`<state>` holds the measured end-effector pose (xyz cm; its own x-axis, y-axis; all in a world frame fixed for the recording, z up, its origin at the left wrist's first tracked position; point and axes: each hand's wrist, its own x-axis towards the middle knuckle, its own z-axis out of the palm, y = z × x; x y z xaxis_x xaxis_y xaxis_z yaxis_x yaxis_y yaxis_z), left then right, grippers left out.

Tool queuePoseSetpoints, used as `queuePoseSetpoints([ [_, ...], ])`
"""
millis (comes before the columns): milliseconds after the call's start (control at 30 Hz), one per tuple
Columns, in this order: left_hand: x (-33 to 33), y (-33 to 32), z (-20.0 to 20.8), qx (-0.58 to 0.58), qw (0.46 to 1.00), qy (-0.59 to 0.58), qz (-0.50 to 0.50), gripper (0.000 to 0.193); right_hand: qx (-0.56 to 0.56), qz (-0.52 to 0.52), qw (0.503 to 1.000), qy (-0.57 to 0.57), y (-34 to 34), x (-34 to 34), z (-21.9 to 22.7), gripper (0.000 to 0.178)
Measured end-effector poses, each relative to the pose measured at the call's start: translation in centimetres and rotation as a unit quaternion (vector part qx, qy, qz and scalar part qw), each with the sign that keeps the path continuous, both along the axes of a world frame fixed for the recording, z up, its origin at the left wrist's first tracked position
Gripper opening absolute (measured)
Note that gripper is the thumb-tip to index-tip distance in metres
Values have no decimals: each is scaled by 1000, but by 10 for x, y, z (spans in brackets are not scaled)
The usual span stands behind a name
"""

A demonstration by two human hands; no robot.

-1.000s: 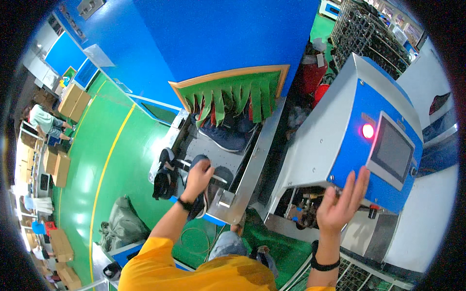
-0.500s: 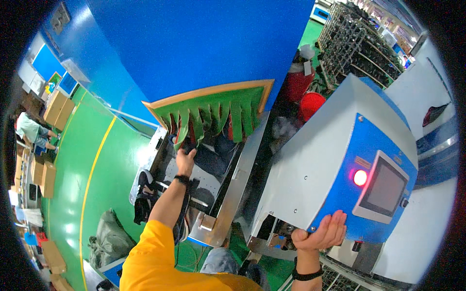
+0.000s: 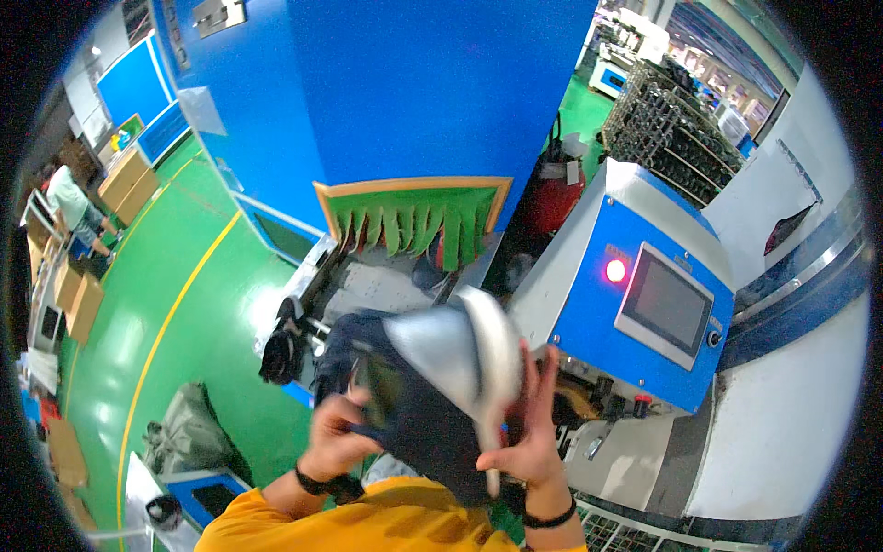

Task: Operating a shoe lasting machine and handling shoe components in a factory.

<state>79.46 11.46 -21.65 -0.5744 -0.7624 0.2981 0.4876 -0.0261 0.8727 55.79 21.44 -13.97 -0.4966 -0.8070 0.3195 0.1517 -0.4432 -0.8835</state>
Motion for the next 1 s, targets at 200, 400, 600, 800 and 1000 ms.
queuePoseSetpoints([
  [200,-47,90,4,-26,996,-22,-79,90,74,216,958,-174,89,-47,-39,78],
  [400,-57,79,-28,233,896,-163,-342,64,155,168,886,-404,133,-6,-61,76],
  [600,-85,105,-7,185,905,-266,-276,17,176,100,771,-605,223,-19,-86,75],
  [800,-90,103,-11,29,895,-373,-242,24,36,42,849,-525,231,-7,-84,87],
  [1000,-48,66,-34,-132,881,-441,111,26,100,34,856,-506,241,-44,-133,88],
])
